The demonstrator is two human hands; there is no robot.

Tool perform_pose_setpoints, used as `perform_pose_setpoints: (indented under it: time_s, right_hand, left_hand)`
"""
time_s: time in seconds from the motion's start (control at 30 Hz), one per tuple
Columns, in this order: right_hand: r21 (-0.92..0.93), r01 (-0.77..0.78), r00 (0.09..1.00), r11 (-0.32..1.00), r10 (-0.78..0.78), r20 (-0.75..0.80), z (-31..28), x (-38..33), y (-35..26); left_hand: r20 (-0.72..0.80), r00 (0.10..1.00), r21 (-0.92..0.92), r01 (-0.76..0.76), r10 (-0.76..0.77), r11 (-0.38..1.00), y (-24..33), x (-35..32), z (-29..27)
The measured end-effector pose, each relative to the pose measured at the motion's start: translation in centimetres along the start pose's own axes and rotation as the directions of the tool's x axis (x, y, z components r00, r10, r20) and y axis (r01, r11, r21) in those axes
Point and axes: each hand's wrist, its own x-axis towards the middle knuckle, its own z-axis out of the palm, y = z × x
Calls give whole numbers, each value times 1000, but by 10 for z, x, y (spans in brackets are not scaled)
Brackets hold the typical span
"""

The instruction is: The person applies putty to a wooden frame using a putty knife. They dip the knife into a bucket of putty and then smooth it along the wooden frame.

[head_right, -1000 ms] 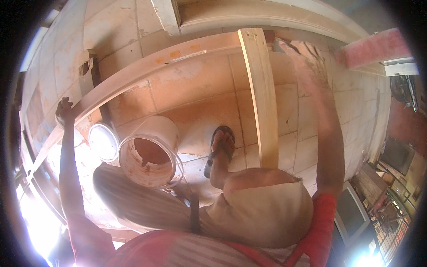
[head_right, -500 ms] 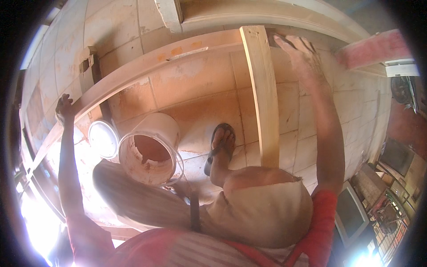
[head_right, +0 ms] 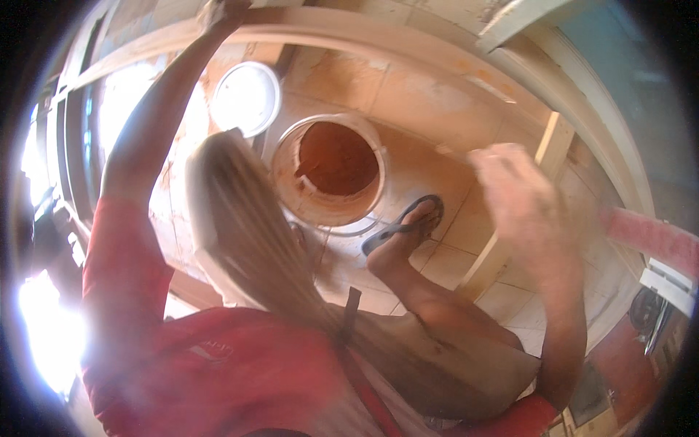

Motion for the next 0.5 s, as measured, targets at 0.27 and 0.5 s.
perform_pose_setpoints:
  time_s: [0.27, 0.5]
  right_hand:
    - [-223, 318, 851, 921, -174, 496, 156, 77, -116]
    - [-92, -28, 787, 995, 79, 612, 208, 111, -109]
  left_hand:
    - [78, 989, -697, 142, -122, 703, -33, -98, -78]
    - [330, 834, -271, 532, -442, 802, -96, -283, -31]
